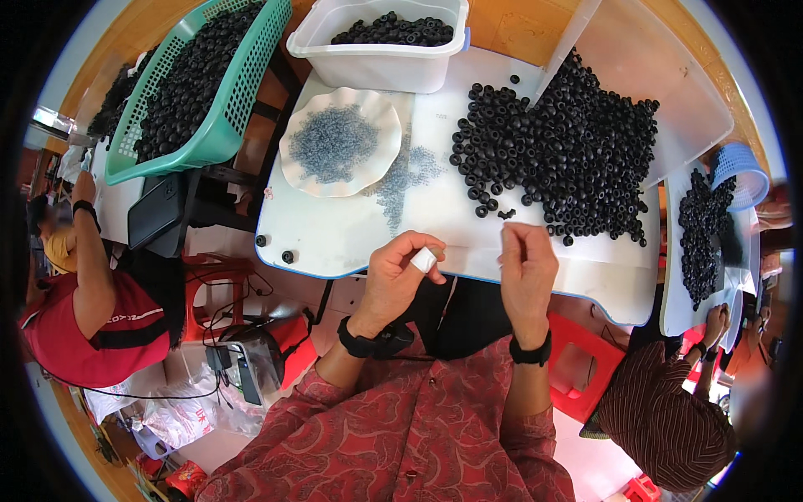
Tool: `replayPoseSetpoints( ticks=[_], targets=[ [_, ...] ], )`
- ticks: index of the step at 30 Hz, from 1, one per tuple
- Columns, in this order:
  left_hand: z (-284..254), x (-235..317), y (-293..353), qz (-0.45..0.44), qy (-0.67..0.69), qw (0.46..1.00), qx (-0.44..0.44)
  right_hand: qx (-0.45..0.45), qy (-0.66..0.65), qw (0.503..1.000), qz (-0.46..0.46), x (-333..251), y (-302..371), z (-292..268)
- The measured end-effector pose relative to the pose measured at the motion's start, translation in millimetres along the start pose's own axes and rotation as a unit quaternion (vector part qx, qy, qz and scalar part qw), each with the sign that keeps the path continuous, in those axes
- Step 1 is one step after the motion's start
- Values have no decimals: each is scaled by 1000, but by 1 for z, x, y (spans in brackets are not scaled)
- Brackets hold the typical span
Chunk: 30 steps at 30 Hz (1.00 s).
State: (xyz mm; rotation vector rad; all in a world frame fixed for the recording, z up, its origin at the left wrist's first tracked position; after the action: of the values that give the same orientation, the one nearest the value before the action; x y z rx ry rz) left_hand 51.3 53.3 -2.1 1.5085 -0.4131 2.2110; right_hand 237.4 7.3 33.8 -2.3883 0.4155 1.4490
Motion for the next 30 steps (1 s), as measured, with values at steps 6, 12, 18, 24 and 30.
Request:
replayPoseSetpoints(
  ticks=[6, 12, 18, 24, 30],
  targets=[
    [-1, -1, 1, -25, 0, 1000, -3, 48, 207, 974, -79, 10, -17, -13],
    [-3, -8, 3, -26, 56, 998, 8, 46, 244, 963, -101, 12, -20, -7],
    [-4, -11, 1, -34, 105, 994, 18, 57, 200, 973, -97, 17, -20, -8],
    [-2, -8, 2, -36, 97, 994, 23, 76, 177, 978, -83, 5, -12, -6],
    [-3, -9, 1, -42, 95, 994, 24, 39, 165, 979, -109, -1, 5, 17]
  ],
)
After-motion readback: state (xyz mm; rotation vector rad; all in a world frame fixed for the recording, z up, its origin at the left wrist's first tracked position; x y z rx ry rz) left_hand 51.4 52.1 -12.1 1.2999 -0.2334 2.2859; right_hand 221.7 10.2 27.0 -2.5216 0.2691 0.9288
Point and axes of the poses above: each hand's wrist, its own y-axis away from the middle knuckle, its own z-axis out of the palm, x = y × z, the point moved 4 cm from there along -y, towards the middle knuckle, and after that the axes turned 6 degrees about -x, right-handed, at the moved point
